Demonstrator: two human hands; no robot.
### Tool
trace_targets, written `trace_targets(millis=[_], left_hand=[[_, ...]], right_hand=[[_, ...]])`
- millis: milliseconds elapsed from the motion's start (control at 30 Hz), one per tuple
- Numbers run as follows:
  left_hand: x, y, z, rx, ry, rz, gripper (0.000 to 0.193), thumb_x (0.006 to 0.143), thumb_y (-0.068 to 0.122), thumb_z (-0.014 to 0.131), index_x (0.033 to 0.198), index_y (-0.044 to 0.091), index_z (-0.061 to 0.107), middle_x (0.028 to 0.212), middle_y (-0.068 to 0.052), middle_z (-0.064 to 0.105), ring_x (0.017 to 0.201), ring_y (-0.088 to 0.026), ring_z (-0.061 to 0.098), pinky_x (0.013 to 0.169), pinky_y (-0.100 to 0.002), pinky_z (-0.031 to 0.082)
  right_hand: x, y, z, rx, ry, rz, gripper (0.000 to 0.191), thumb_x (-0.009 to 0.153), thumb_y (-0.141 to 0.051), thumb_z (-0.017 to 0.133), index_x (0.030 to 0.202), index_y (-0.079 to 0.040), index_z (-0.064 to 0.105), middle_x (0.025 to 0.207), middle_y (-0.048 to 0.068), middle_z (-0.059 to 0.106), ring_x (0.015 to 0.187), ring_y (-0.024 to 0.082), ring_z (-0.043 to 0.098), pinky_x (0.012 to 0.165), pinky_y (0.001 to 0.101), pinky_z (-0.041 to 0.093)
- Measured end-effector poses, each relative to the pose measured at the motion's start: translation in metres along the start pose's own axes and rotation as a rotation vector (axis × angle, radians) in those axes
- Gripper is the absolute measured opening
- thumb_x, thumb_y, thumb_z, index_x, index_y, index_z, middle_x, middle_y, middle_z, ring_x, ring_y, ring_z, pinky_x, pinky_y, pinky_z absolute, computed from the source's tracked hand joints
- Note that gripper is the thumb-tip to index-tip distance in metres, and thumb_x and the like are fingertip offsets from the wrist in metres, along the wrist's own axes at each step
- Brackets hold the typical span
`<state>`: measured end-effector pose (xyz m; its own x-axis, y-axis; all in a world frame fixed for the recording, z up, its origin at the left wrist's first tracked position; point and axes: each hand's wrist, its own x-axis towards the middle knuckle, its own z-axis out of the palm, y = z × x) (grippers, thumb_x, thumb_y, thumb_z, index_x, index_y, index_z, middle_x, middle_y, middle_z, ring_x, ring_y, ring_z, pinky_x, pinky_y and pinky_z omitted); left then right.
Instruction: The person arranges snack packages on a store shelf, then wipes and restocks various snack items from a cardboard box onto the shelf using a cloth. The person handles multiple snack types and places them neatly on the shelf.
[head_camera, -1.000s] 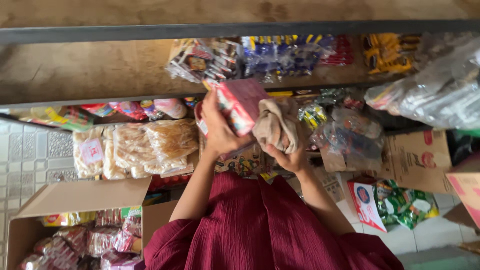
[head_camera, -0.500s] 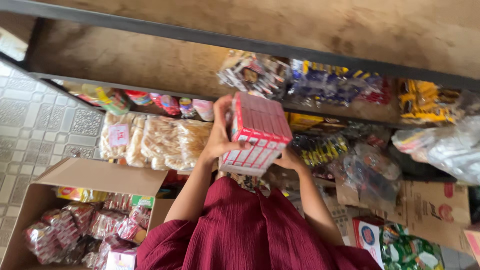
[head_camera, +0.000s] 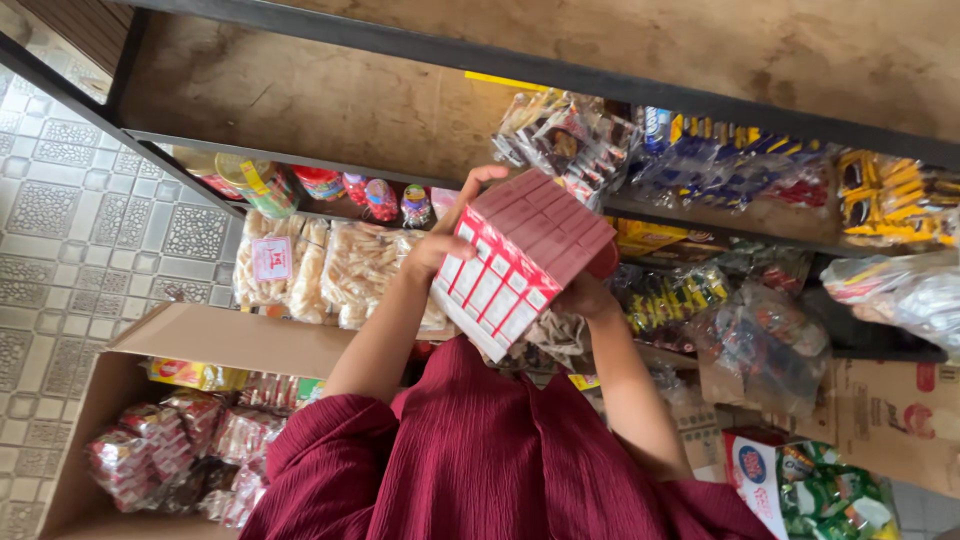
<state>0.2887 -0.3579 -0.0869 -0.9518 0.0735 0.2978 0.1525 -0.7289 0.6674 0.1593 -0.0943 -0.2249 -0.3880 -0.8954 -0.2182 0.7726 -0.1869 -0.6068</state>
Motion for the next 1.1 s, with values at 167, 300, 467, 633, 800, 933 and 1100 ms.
trace_targets(millis=[167, 300, 467, 633, 800, 933, 1100], left_hand=[[-0.013, 0.021, -0.059, 0.353, 0.103, 0.014, 0.073, 0.083, 0.017, 0.08, 0.15, 0.007, 0.053, 0.139, -0.009, 0.06, 0.131, -0.02, 0.057, 0.116, -0.036, 0.045], [-0.004, 0.061, -0.097, 0.649, 0.141, 0.132, 0.051, 0.101, 0.009, 0.071, 0.15, 0.004, 0.053, 0.141, -0.007, 0.06, 0.129, -0.014, 0.057, 0.112, -0.033, 0.048], [0.015, 0.098, -0.119, 0.955, 0.319, 0.214, 0.049, 0.11, 0.019, 0.055, 0.157, 0.006, 0.045, 0.157, -0.01, 0.05, 0.139, -0.017, 0.048, 0.114, -0.033, 0.045], [0.036, 0.113, -0.126, 0.698, 0.437, 0.193, 0.051, 0.117, 0.032, 0.044, 0.158, 0.002, 0.046, 0.167, -0.016, 0.047, 0.155, -0.023, 0.041, 0.128, -0.033, 0.03], [0.033, 0.121, -0.131, 0.682, 0.472, 0.104, 0.065, 0.111, 0.028, 0.057, 0.163, 0.001, 0.03, 0.158, -0.017, 0.051, 0.14, -0.023, 0.051, 0.116, -0.032, 0.041], [0.026, 0.12, -0.133, 0.783, 0.371, 0.249, 0.073, 0.104, 0.016, 0.069, 0.161, 0.001, 0.026, 0.16, -0.014, 0.043, 0.129, -0.022, 0.061, 0.102, -0.033, 0.056], [0.021, 0.115, -0.137, 1.203, 0.41, 0.435, 0.07, 0.103, 0.005, 0.065, 0.161, 0.004, 0.026, 0.16, -0.02, 0.043, 0.139, -0.033, 0.055, 0.103, -0.038, 0.058]], right_hand=[[0.038, 0.008, 0.032, -0.684, -0.371, -0.386, 0.016, 0.097, -0.018, 0.081, 0.107, -0.01, 0.072, 0.121, 0.004, 0.064, 0.116, 0.021, 0.061, 0.105, 0.0409, 0.051], [0.069, 0.001, 0.075, -1.08, 0.108, -0.311, 0.027, 0.089, -0.026, 0.084, 0.108, -0.008, 0.077, 0.113, 0.006, 0.073, 0.106, 0.022, 0.07, 0.094, 0.0359, 0.056], [0.141, -0.009, 0.143, -1.084, 0.112, -0.699, 0.051, 0.084, -0.025, 0.09, 0.123, -0.004, 0.068, 0.116, 0.01, 0.074, 0.108, 0.023, 0.072, 0.094, 0.0364, 0.062], [0.19, -0.007, 0.176, -1.026, 0.092, -0.882, 0.069, 0.084, -0.022, 0.091, 0.137, 0.0, 0.053, 0.122, 0.01, 0.071, 0.111, 0.022, 0.07, 0.097, 0.0389, 0.059], [0.209, -0.001, 0.177, -1.351, 0.441, -0.865, 0.06, 0.09, -0.024, 0.086, 0.134, 0.0, 0.054, 0.115, 0.015, 0.072, 0.105, 0.025, 0.07, 0.09, 0.0405, 0.057], [0.216, 0.003, 0.178, -1.113, 0.473, -0.673, 0.056, 0.095, -0.026, 0.073, 0.141, -0.007, 0.047, 0.11, 0.013, 0.076, 0.092, 0.026, 0.079, 0.081, 0.0361, 0.062], [0.219, 0.0, 0.179, -1.293, 0.495, -0.793, 0.049, 0.1, -0.023, 0.072, 0.14, -0.008, 0.049, 0.114, 0.015, 0.075, 0.103, 0.033, 0.077, 0.084, 0.04, 0.063]])
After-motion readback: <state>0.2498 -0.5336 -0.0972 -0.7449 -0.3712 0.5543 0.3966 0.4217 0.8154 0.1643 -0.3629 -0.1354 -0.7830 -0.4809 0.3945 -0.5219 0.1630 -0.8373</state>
